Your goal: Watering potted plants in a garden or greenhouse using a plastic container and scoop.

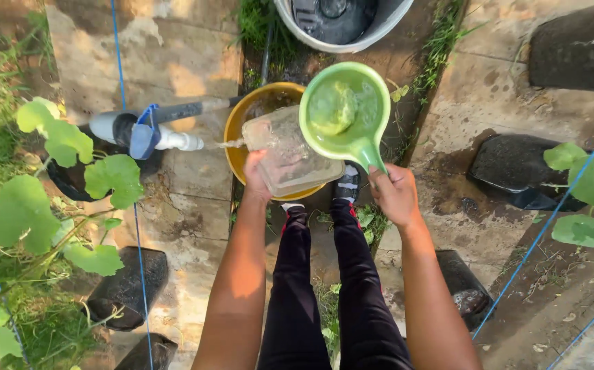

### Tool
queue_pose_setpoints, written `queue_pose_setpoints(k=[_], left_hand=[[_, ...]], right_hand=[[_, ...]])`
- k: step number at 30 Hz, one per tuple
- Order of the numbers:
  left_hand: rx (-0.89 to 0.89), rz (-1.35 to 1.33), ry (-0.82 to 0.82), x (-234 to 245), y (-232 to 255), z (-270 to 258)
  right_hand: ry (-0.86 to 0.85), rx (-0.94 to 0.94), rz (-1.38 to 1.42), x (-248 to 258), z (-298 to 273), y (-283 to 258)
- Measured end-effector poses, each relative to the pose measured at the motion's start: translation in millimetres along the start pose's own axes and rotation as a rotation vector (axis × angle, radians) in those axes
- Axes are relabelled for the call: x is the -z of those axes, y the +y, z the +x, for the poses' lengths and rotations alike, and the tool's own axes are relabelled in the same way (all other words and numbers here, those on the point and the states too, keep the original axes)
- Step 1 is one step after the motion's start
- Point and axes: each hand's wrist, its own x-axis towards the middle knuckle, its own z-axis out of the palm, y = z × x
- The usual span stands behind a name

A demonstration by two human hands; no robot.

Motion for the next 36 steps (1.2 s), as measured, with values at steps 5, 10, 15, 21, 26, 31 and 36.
queue_pose_setpoints(k=[5, 10, 15, 21, 26, 31, 36], left_hand=[[0.103, 0.059, -0.129, -71, 18, -36], [0.146, 0.033, -0.178, -133, 24, -90], [0.038, 0.223, -0.125, -208, 32, -164], [0.046, 0.149, -0.162, -323, 28, -253], [0.054, 0.083, -0.339, -387, 17, -305], [0.041, -0.009, -0.475, -450, 7, -333], [0.045, -0.046, -0.607, -480, 2, -339]], right_hand=[[0.109, -0.042, -0.035, 15, -63, -54], [0.163, 0.021, -0.082, 50, -139, -84], [0.214, 0.022, 0.014, 81, -223, -124], [0.257, -0.01, 0.258, 119, -313, -162], [0.321, 0.037, 0.367, 155, -367, -179], [0.422, 0.121, 0.316, 182, -397, -205], [0.384, 0.174, 0.356, 197, -403, -210]])
